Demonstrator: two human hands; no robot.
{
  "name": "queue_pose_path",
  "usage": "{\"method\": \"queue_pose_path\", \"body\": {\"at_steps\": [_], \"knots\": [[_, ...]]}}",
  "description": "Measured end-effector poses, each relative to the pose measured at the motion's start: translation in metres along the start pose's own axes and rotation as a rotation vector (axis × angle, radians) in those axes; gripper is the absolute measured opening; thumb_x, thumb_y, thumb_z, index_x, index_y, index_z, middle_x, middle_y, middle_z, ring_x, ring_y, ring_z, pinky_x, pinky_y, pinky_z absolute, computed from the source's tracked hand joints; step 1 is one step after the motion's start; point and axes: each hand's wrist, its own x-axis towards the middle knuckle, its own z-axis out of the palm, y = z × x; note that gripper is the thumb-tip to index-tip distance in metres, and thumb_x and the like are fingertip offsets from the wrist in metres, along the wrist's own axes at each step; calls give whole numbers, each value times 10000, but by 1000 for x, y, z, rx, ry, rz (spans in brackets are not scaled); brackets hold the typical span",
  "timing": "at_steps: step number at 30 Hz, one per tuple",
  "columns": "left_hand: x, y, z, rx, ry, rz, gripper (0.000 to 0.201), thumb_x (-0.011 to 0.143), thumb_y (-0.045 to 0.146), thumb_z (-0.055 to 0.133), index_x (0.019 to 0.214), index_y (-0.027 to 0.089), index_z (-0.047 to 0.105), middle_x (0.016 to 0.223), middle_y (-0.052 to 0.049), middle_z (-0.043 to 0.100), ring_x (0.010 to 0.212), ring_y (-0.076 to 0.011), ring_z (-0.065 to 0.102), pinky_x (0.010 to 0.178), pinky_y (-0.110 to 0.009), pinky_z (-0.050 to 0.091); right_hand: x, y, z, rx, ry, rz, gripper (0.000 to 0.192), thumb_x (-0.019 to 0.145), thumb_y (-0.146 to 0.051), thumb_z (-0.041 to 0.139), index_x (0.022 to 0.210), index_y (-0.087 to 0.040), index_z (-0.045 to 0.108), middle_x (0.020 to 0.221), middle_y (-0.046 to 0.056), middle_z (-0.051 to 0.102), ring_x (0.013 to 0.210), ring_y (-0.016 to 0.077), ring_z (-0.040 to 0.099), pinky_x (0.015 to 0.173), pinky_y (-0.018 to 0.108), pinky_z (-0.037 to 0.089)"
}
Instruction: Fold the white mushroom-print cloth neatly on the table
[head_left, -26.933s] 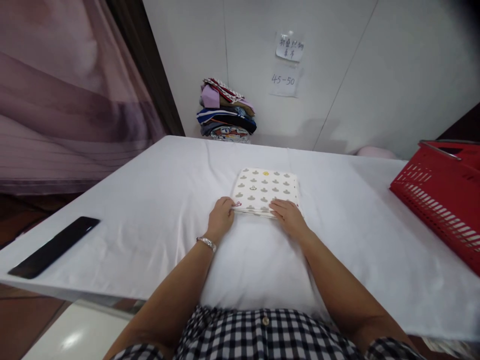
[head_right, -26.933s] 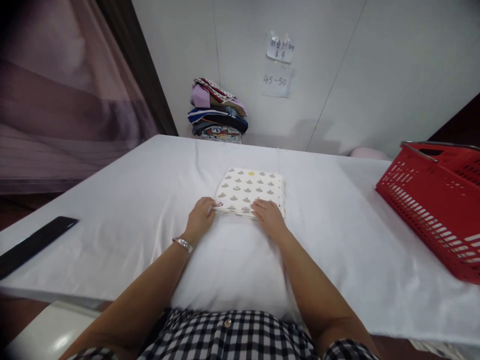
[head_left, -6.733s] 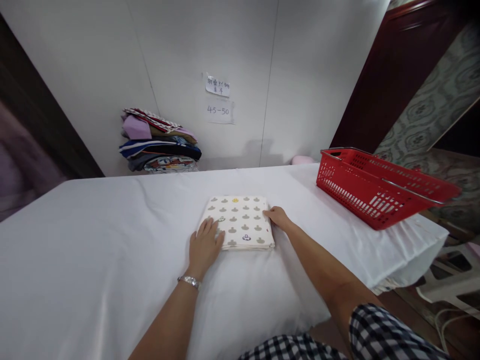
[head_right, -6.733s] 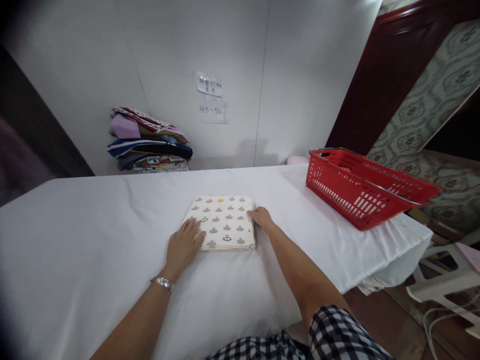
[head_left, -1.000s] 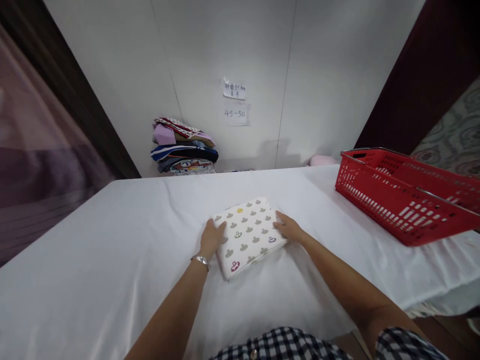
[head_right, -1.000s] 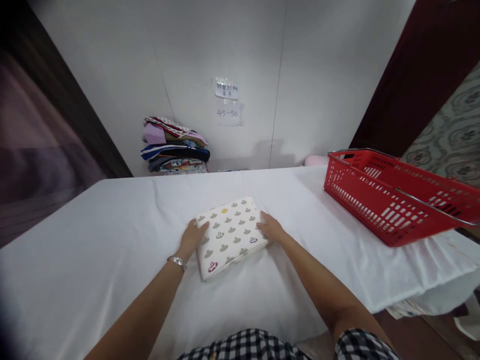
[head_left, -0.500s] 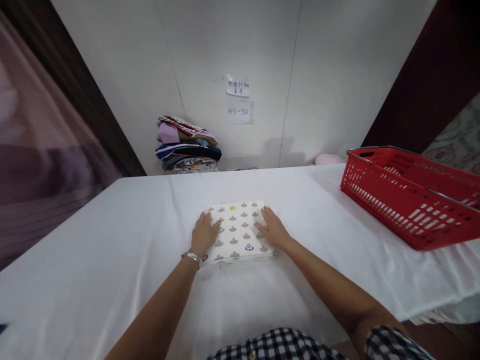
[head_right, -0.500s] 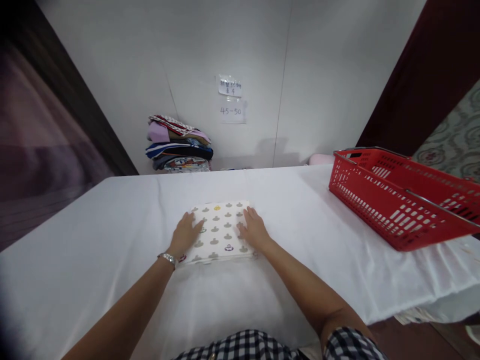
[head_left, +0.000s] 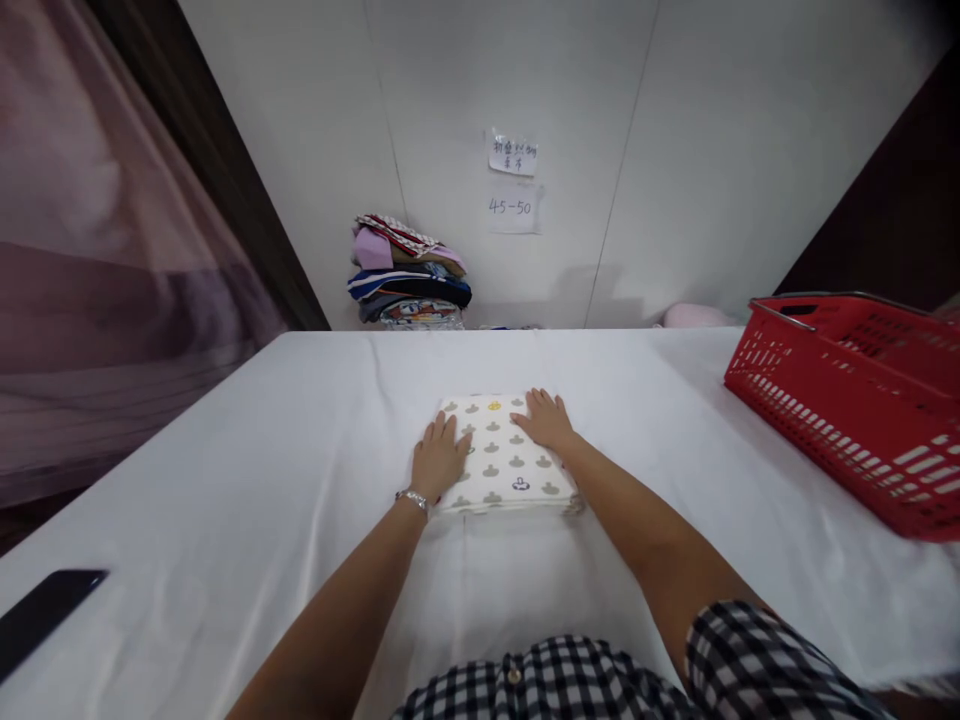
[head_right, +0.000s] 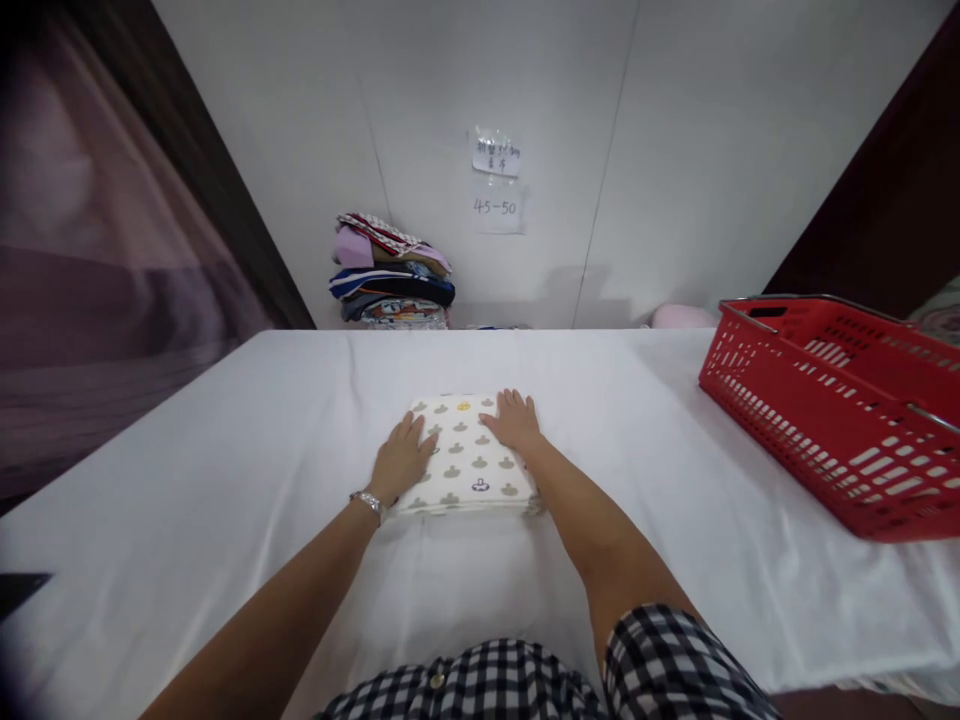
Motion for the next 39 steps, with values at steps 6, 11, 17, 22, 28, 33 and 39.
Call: {"method": "queue_pose_path", "body": {"at_steps": [6,11,17,22,28,33,39], "knots": [[3,-2,1,-78,18,8,536,901,452,360,1372,201,408,1503,-158,288,1350,-345,308,1030,-535,320,-14,-2,-4,8,-7,-32,682,924,-563,270,1450,-129,263,1542,125,171,1426,266,96,1128,490,72],[6,-13,0,-244,-78,-36,574,865,467,445,1376,208,413,1535,-113,219,1383,-316,262,1106,-482,244,-45,10,-6,108,-27,-65,616,917,-499,357,1427,-156,318,1545,116,163,1426,274,102,1115,508,165],[-24,-34,-1,-624,-44,-82,490,869,431,453,1318,240,499,1521,-32,273,1350,-227,351,1097,-358,329,-99,33,9,346,79,-123,535,884,-453,457,1344,-182,478,1500,104,301,1404,271,210,1124,474,234],[-64,-42,-2,-750,118,-66,421,877,478,431,1137,226,646,1385,-40,498,1267,-214,464,1091,-397,357,-148,29,17,486,315,-259,386,910,-443,452,1221,-264,595,1336,66,540,1329,252,381,1106,532,244],[-95,-36,-1,-503,219,272,348,804,467,588,1046,236,681,1280,-47,588,1289,-232,424,1091,-457,362,-169,20,21,363,414,-488,300,904,-368,522,1170,-271,620,1244,62,615,1217,233,511,1071,510,313],[-96,-34,2,-384,287,405,261,855,386,541,1008,235,687,1189,-63,642,1202,-215,511,1048,-444,404,-166,21,23,250,465,-563,269,931,-323,479,1136,-247,635,1204,67,638,1184,217,534,1056,482,342],[-97,-20,-1,-254,241,384,298,866,409,517,1089,270,657,1250,-27,615,1229,-218,482,1062,-448,354,-164,12,22,185,389,-513,289,942,-331,445,1125,-240,650,1238,63,617,1223,215,499,1071,460,317]]}}
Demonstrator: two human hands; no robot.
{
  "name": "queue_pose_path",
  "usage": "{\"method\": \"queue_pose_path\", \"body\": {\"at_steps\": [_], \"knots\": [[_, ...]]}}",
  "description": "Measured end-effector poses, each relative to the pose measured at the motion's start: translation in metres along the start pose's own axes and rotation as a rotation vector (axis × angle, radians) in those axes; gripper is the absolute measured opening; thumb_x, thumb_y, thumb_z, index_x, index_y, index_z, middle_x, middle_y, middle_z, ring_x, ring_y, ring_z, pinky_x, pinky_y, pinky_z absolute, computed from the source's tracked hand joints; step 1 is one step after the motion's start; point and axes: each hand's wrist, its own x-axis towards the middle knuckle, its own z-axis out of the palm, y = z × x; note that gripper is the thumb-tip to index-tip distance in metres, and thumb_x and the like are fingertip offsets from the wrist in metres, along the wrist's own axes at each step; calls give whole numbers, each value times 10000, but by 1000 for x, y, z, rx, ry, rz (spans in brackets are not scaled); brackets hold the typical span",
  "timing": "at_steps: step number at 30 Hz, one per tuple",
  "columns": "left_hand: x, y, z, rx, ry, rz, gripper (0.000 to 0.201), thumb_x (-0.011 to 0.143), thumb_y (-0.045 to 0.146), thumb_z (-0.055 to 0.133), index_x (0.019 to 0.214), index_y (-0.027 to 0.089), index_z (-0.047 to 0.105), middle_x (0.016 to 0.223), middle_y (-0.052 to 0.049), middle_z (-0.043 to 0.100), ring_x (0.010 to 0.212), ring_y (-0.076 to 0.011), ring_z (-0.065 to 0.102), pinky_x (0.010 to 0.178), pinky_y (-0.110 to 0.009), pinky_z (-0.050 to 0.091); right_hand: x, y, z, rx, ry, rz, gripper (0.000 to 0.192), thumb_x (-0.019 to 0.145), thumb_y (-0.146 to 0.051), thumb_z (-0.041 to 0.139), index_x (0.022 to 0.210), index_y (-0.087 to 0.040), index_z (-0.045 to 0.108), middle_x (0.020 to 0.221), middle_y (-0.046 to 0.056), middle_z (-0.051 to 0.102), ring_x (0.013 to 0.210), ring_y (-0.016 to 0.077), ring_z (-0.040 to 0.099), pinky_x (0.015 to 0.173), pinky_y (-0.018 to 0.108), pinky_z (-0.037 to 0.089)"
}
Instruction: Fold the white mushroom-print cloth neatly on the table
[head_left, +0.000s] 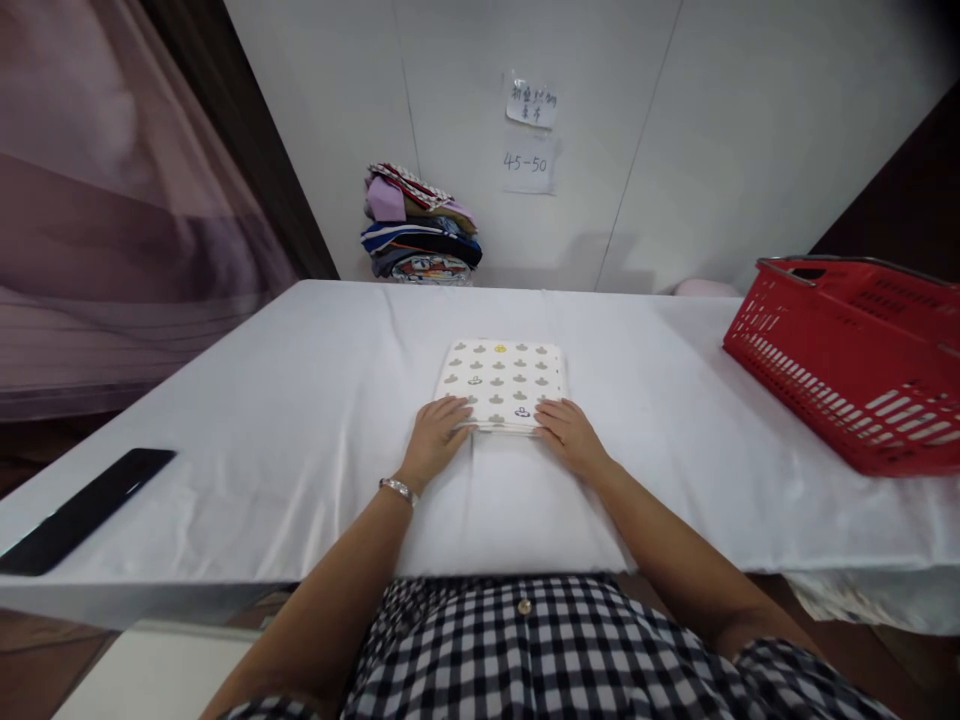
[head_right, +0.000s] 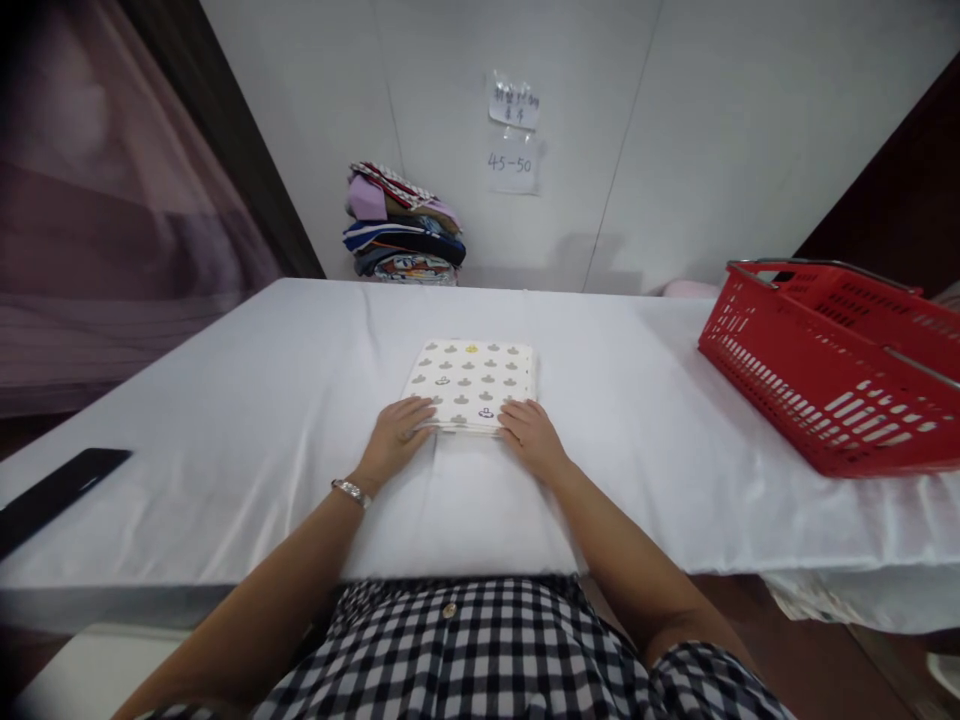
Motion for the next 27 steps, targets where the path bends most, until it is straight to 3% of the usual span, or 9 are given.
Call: {"method": "queue_pose_path", "body": {"at_steps": [8,16,21,27], "knots": [[7,14,4,2,-42,7,292,904,343,436,1043,274,684,1190,-20,653,1180,-205,513,1062,-442,334,4,-1,4,33,18,60,293,950,-298,413,1069,-262,679,1131,36,679,1140,198,563,1040,437,338],[4,12,4,33,-35,57,317,917,347,411,1059,251,677,1189,-38,653,1148,-206,539,1028,-425,370,1,-5,-2,33,9,-59,287,942,-329,455,1129,-230,648,1185,65,648,1146,213,545,980,415,390],[5,13,4,42,-117,28,321,881,400,471,1113,277,656,1256,-35,612,1195,-229,511,1038,-445,361,2,-3,2,25,7,-10,297,958,-280,405,1109,-249,658,1160,58,663,1131,209,563,968,425,400],[5,13,5,24,-91,40,325,917,372,408,1046,270,688,1180,-29,657,1154,-213,541,1023,-433,381,2,-3,3,17,35,25,323,966,-274,372,1112,-242,658,1137,63,674,1111,198,578,966,415,406]]}}
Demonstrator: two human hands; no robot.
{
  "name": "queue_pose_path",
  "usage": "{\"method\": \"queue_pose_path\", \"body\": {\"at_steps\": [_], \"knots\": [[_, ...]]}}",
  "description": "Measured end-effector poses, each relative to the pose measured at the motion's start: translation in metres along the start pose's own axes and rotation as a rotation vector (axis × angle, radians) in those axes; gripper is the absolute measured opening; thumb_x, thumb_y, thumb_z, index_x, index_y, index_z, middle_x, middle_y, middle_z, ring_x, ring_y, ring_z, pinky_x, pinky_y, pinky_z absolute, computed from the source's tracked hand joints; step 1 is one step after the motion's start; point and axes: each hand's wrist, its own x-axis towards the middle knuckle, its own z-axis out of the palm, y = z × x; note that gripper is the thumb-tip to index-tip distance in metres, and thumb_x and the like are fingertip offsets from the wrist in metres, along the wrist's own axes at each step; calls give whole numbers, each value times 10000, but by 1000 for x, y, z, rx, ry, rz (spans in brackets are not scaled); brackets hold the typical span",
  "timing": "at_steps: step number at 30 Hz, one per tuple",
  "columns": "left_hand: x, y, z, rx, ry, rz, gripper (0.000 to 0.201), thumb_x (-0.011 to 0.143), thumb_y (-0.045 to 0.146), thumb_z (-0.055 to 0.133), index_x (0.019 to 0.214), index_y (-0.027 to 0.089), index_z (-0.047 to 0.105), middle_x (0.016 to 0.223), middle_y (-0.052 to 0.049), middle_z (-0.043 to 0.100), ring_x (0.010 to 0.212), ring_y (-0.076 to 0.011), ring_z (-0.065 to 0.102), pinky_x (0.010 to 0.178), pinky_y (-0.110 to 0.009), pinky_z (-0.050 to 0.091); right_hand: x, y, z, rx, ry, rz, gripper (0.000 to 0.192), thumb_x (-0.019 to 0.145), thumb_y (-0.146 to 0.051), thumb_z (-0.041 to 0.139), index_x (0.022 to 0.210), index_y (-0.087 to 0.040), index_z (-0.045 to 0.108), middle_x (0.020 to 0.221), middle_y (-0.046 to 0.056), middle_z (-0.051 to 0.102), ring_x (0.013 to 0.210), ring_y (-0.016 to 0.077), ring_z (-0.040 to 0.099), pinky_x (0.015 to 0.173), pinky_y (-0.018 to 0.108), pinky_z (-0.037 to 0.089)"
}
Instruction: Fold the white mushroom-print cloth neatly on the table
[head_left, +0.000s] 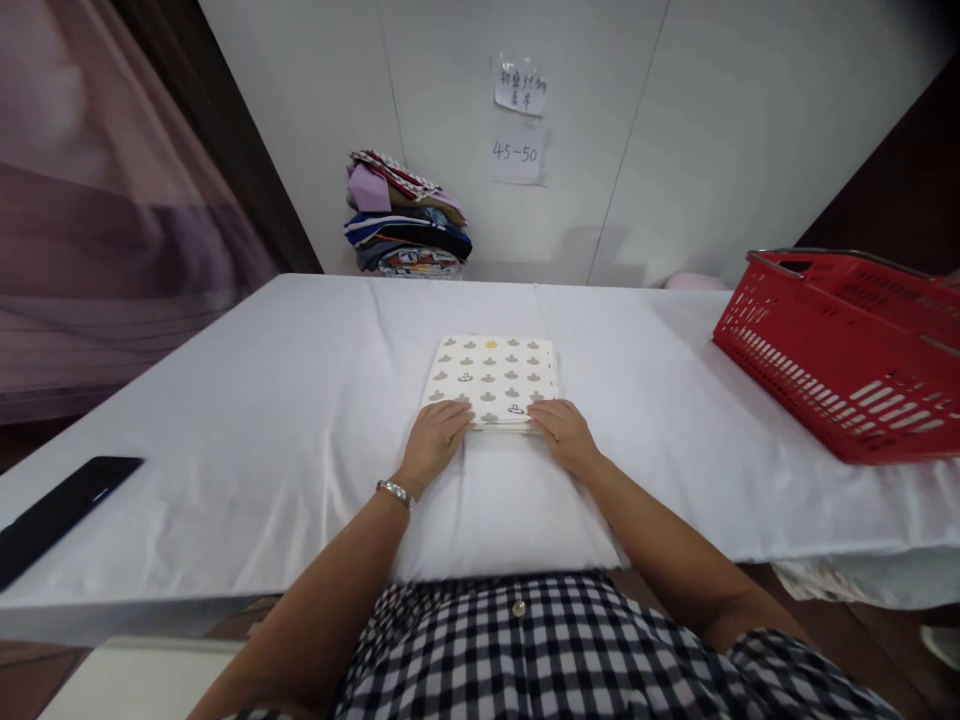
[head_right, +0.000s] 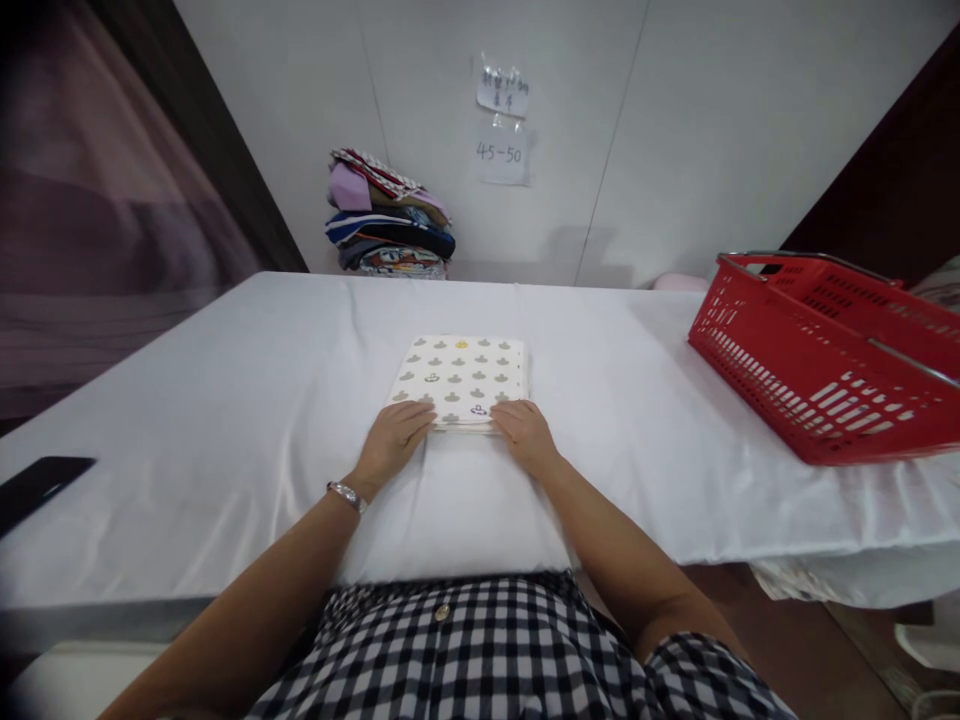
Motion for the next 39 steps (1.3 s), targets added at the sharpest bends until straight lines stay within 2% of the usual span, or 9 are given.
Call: {"method": "queue_pose_path", "body": {"at_steps": [5,8,12,15,20,23,28,35,39], "knots": [[0,-1,2,-3,21,-5,327,926,382,399,1039,278,687,1157,-28,667,1139,-206,552,1015,-423,389,-3,-1,-2,-35,-77,-26,307,958,-309,405,1149,-250,638,1209,55,637,1173,210,536,1010,432,370],[0,-1,1,-3,27,9,323,924,385,407,1049,269,682,1158,-32,666,1134,-201,554,1014,-409,390,-3,-2,-3,-41,-68,-46,312,949,-351,433,1160,-236,632,1215,61,632,1172,209,531,1016,421,368],[1,2,0,-11,-13,-19,347,888,432,465,1139,272,642,1260,-43,607,1208,-228,502,1040,-432,365,-2,-3,-2,-46,-80,-9,313,963,-329,402,1158,-256,636,1206,53,637,1161,209,537,1001,423,374],[3,3,0,-5,-53,-26,351,910,405,415,1143,276,644,1268,-36,603,1237,-233,478,1040,-449,359,0,-3,0,-57,-78,6,309,964,-299,397,1146,-263,644,1188,58,647,1149,212,547,986,419,376],[3,2,4,5,-3,-1,346,931,374,388,1103,267,668,1217,-33,638,1216,-221,502,1024,-431,377,0,0,2,-79,-24,13,300,964,-267,395,1115,-249,654,1156,66,663,1100,201,580,982,398,370],[2,2,6,24,20,6,340,931,376,395,1084,262,677,1206,-32,645,1206,-218,512,1018,-416,384,-1,1,2,-74,-34,-13,307,967,-270,385,1107,-237,657,1165,57,661,1122,192,568,975,389,379],[2,2,6,2,-5,-9,340,928,372,393,1074,265,681,1216,-34,638,1206,-224,512,1025,-431,381,-3,1,1,-58,-67,-12,314,969,-279,381,1102,-245,663,1179,40,656,1149,191,550,987,401,379],[-1,2,2,39,-61,33,372,888,413,465,1185,246,617,1317,-55,564,1273,-241,445,1073,-440,331,-4,0,-2,-61,-94,-47,325,965,-326,395,1182,-244,622,1235,59,619,1191,210,518,1028,430,358],[-2,1,1,103,-56,23,370,893,329,457,1234,251,578,1371,-58,513,1313,-247,397,1102,-456,282,-5,-1,-3,-99,-121,-55,338,965,-293,390,1236,-242,586,1290,65,581,1242,223,476,1046,454,344]]}}
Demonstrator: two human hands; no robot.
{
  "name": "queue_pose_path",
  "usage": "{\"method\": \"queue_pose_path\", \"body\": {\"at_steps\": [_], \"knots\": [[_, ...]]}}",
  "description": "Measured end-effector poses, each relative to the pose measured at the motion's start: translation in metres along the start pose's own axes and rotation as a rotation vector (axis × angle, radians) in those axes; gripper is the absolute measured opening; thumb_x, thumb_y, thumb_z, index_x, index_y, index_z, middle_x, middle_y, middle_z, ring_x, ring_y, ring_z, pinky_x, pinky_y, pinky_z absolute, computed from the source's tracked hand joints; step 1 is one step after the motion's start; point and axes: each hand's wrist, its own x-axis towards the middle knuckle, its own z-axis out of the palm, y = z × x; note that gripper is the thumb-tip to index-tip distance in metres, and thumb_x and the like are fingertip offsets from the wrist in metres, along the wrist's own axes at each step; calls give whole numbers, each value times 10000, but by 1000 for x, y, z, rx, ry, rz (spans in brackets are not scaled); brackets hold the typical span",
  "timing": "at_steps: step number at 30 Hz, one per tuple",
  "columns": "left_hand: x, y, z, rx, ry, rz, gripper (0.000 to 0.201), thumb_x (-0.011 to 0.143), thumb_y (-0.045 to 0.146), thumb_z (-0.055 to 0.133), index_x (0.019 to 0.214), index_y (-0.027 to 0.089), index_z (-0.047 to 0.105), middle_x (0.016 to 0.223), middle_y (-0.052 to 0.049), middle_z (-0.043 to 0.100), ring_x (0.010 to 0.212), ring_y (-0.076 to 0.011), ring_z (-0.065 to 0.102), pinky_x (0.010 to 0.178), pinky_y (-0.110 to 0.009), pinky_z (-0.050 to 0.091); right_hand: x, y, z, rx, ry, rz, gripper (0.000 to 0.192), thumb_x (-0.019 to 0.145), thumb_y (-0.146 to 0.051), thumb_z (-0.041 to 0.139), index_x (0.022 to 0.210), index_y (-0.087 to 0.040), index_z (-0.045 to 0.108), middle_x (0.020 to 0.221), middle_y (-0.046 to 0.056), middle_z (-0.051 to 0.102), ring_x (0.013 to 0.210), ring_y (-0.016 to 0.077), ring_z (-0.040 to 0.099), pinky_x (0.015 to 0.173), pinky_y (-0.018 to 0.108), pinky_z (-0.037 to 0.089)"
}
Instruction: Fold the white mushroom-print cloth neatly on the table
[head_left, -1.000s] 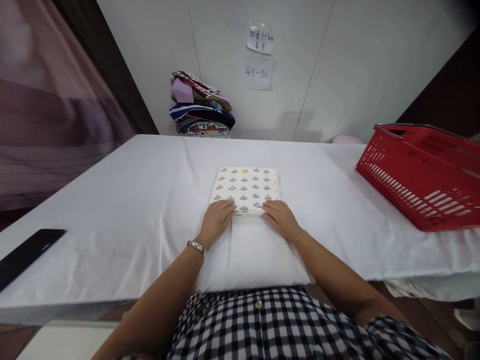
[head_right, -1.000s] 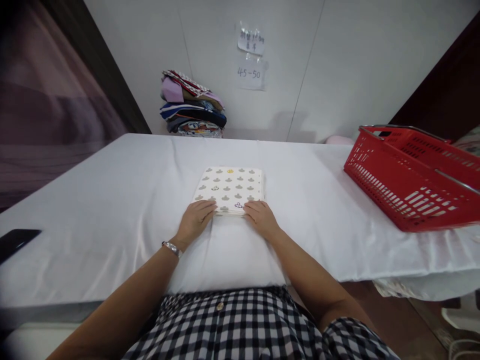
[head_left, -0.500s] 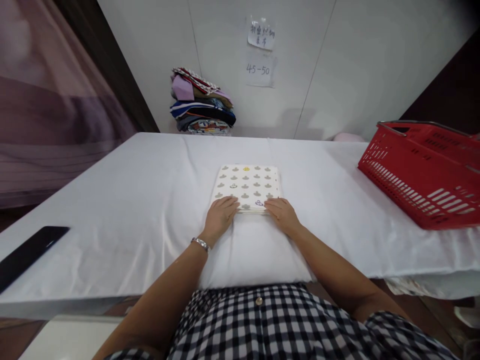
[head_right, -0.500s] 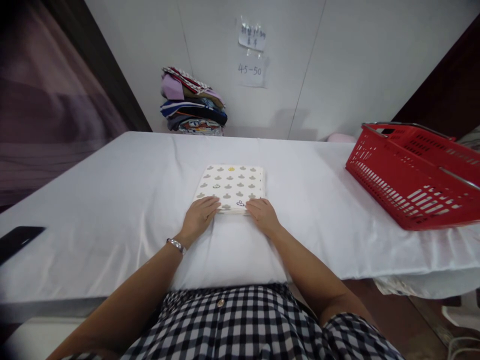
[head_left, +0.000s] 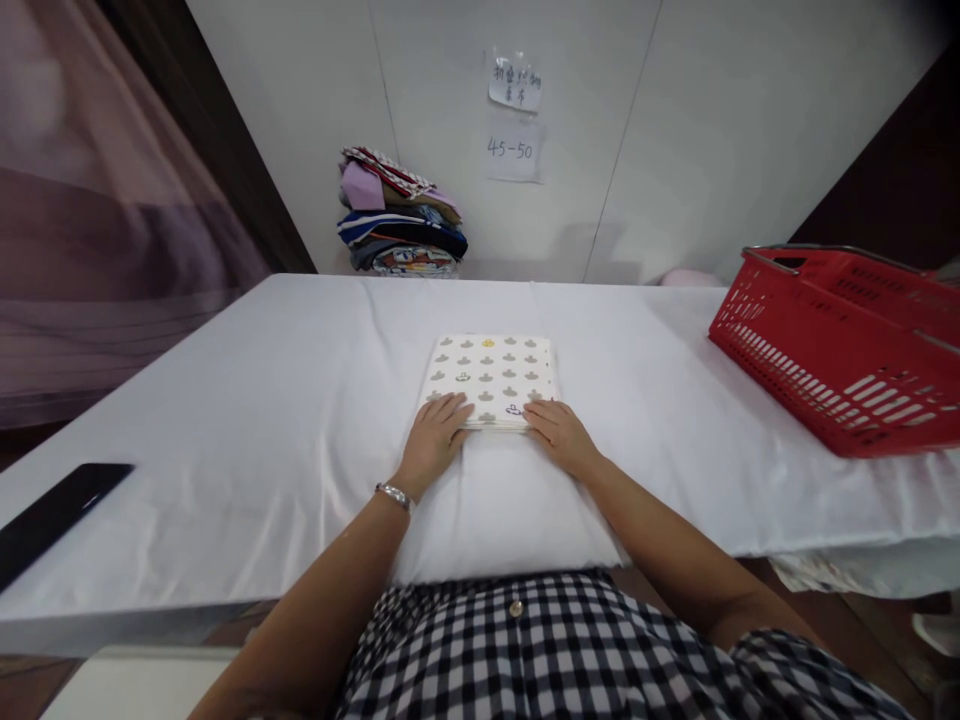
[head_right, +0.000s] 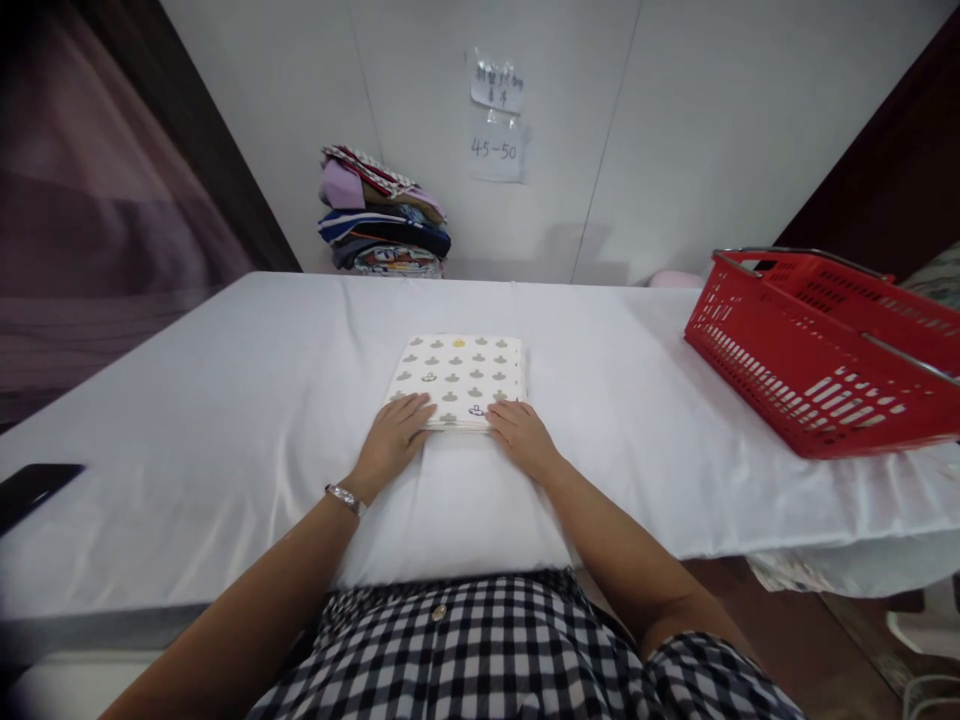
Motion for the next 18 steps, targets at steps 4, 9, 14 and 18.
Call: {"method": "queue_pose_path", "body": {"at_steps": [4,9,14,18], "knots": [[0,-2,0,63,-20,1,358,908,275,413,1222,271,585,1371,-40,513,1320,-238,393,1103,-476,277,-1,2,3,-58,16,-42,340,962,-248,403,1261,-217,562,1320,69,557,1275,218,446,1055,449,340],[0,-2,1,137,-22,35,356,923,272,390,1224,267,581,1361,-34,524,1309,-230,411,1096,-480,285,-2,7,5,-101,37,-70,332,955,-205,414,1249,-241,564,1312,49,567,1277,192,447,1076,447,320],[-5,-8,3,169,2,-22,433,890,357,483,1316,280,491,1420,-56,455,1344,-286,348,1070,-554,289,-4,4,2,-136,7,-63,364,944,-189,423,1291,-223,527,1356,54,525,1324,212,381,1096,466,297],[-6,-17,5,117,43,-57,477,867,387,516,1320,241,497,1430,-97,434,1345,-289,344,1031,-490,391,-6,3,3,-167,8,-64,410,931,-127,391,1317,-208,502,1383,66,494,1355,222,331,1093,472,309]]}}
